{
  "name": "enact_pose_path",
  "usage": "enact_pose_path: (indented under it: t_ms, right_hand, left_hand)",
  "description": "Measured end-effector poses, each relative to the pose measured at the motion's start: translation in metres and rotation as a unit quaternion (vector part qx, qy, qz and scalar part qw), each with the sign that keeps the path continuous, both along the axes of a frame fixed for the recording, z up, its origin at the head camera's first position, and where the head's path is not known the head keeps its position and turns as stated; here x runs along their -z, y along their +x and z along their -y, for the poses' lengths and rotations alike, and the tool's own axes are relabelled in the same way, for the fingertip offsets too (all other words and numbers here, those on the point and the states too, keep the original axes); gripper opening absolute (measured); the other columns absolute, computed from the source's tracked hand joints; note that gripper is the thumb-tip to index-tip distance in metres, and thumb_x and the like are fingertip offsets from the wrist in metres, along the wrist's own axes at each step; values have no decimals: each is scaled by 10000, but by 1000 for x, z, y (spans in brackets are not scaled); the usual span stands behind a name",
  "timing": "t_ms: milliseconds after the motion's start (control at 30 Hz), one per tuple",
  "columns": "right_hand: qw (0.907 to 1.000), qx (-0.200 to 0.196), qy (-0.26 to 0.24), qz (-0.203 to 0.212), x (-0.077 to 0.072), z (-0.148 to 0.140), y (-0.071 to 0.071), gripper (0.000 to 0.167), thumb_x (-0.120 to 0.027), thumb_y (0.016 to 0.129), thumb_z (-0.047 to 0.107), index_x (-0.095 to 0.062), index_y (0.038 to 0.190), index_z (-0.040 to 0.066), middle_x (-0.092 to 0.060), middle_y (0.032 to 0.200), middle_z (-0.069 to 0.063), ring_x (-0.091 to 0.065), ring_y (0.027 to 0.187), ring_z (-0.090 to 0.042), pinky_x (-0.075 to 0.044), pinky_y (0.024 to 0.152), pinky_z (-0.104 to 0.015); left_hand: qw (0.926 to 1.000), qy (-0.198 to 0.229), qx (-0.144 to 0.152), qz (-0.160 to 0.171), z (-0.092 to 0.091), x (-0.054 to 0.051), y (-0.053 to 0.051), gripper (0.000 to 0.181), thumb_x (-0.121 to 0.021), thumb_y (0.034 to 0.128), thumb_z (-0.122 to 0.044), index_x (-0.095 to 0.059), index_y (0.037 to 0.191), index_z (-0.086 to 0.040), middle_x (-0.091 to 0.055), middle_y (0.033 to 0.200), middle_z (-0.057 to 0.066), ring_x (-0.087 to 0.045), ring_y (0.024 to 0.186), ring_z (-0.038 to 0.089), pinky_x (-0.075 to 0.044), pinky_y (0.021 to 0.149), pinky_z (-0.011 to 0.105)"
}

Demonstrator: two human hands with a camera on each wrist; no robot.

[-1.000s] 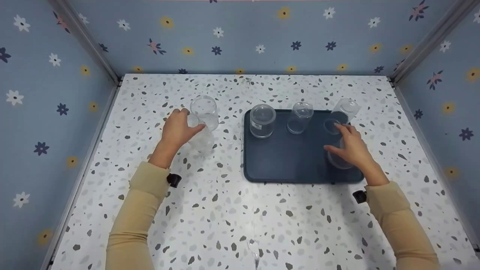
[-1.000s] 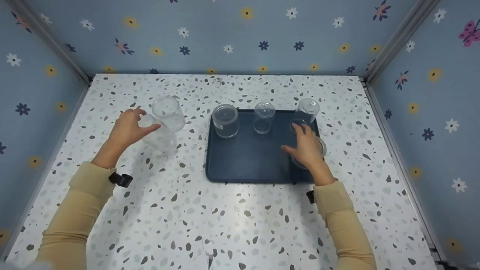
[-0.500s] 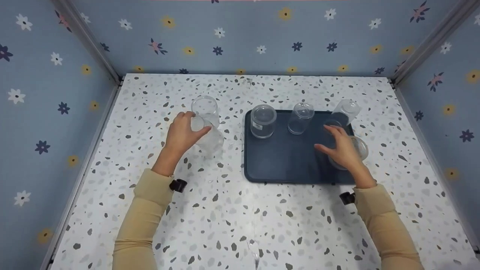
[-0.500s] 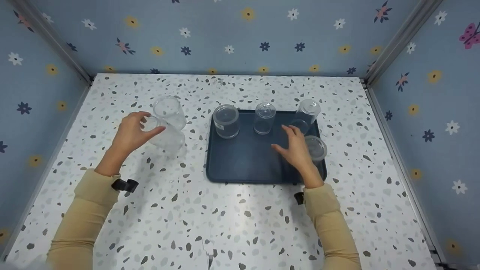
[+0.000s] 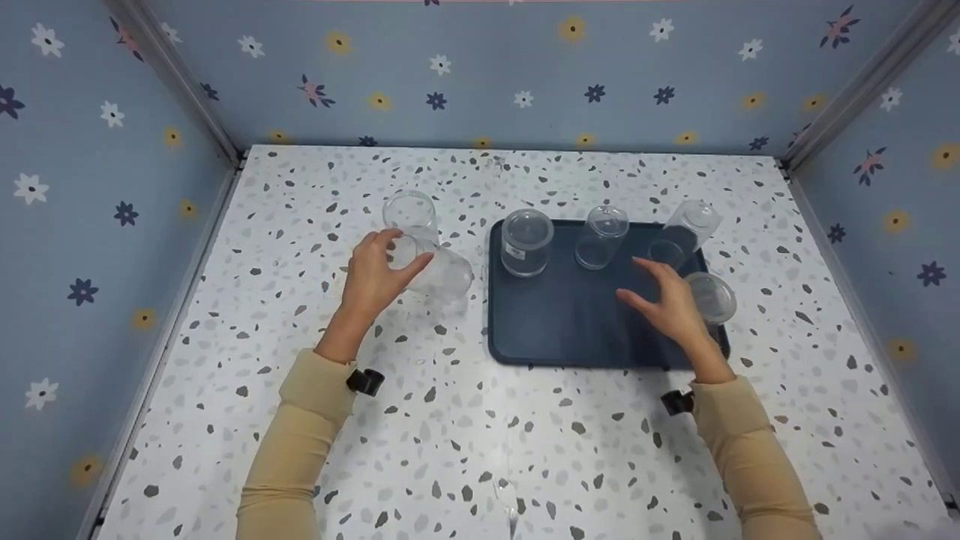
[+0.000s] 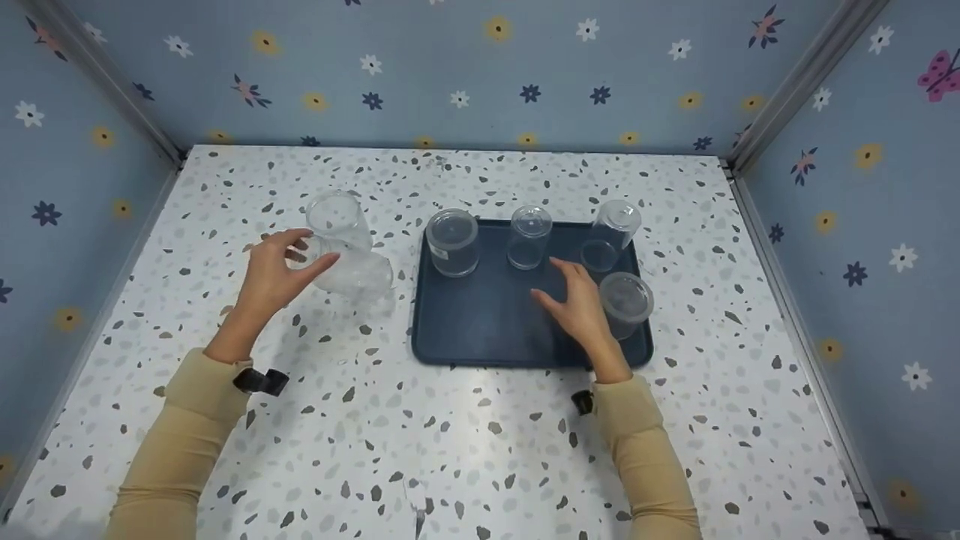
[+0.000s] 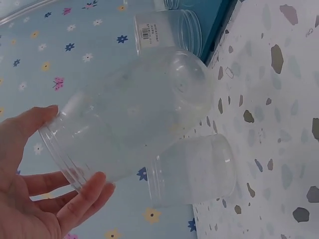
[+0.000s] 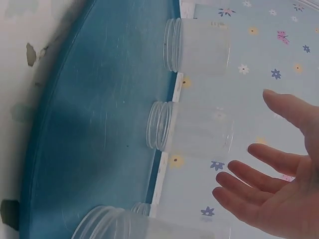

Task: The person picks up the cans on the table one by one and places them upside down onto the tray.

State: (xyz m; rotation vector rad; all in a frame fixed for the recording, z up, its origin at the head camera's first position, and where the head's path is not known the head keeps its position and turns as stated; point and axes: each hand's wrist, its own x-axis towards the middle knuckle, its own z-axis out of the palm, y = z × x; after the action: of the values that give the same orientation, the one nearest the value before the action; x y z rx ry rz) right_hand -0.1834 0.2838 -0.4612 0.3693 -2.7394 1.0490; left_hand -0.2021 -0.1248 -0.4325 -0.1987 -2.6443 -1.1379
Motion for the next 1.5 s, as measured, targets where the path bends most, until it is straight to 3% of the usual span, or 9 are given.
enact_pose_path:
  t_ms: [167, 300, 533, 667, 800, 900, 1133, 1267, 1500]
  right_hand:
    - [9995, 88, -297, -40, 6, 6, 1, 527, -713, 756, 172, -514, 1192, -46, -534, 1115, -239, -503, 1015, -342, -385, 854, -443]
    - [9981, 71, -609, 10, 10, 10, 2, 491, -694, 776, 171, -521, 1184, -39, -548, 1101, -225, -512, 1006, -330, -398, 850, -435]
    - [9910, 188, -1323, -10, 18, 22, 4, 431, -680, 787, 152, -549, 1153, -35, -569, 1098, -178, -522, 996, -271, -414, 839, -396]
    - [9823, 187, -1864, -18, 13, 32, 9, 370, -657, 794, 62, -554, 1121, -76, -569, 1066, -228, -539, 966, -331, -455, 790, -357]
    - [9750, 155, -2214, -49, 3, 44, 16, 320, -629, 799, -4, -550, 1088, -116, -561, 1025, -283, -539, 926, -406, -471, 729, -222]
    - [9724, 68, -2333, -47, 1, 49, 18, 306, -619, 802, -19, -548, 1079, -127, -554, 1017, -307, -532, 926, -432, -448, 716, -145]
    - [9683, -33, -2498, -33, 5, 55, 20, 306, -611, 804, -29, -538, 1073, -156, -560, 1001, -307, -545, 911, -415, -465, 726, -198]
    - [9653, -82, -2609, 70, 6, 58, 22, 306, -603, 810, -29, -533, 1078, -158, -561, 1002, -303, -563, 904, -345, -467, 734, -209]
    - [9564, -369, -2889, 191, 9, 63, 24, 304, -575, 816, -63, -509, 1090, -177, -544, 1010, -324, -575, 872, -178, -468, 724, -193]
  left_hand:
    - [9988, 448, 94, -156, -1, 8, 0, 547, -678, 765, -364, -563, 1115, 41, -563, 924, 173, -567, 795, 261, -471, 712, 332]
    - [9952, 918, 226, -243, -1, 15, 1, 513, -681, 771, -334, -572, 1103, 41, -568, 911, 155, -563, 785, 239, -471, 731, 354]
    - [9874, 1537, 378, -9, -3, 26, 4, 486, -671, 783, -326, -571, 1124, 6, -577, 954, 159, -582, 787, 250, -467, 729, 380]
    - [9824, 1826, 396, 17, -5, 29, 6, 456, -674, 787, -287, -570, 1122, 4, -581, 946, 138, -578, 789, 238, -460, 749, 406]
    - [9740, 2221, 449, 72, -7, 30, 7, 437, -673, 794, -231, -558, 1129, 26, -575, 971, 164, -562, 838, 262, -443, 793, 418]
    - [9689, 2427, 470, 74, -10, 29, 10, 417, -670, 798, -180, -550, 1124, 50, -566, 993, 195, -546, 885, 276, -435, 814, 389]
    - [9641, 2601, 508, 190, -24, 5, 29, 349, -610, 828, -74, -523, 1121, 95, -536, 1020, 246, -543, 905, 324, -443, 806, 355]
    - [9592, 2747, 613, 270, -31, 5, 31, 361, -595, 838, -73, -507, 1138, 106, -527, 1029, 254, -547, 900, 332, -448, 804, 341]
    - [9537, 2915, 735, 53, -42, 7, 32, 338, -600, 827, -39, -517, 1106, 133, -541, 1000, 266, -561, 864, 345, -457, 789, 365]
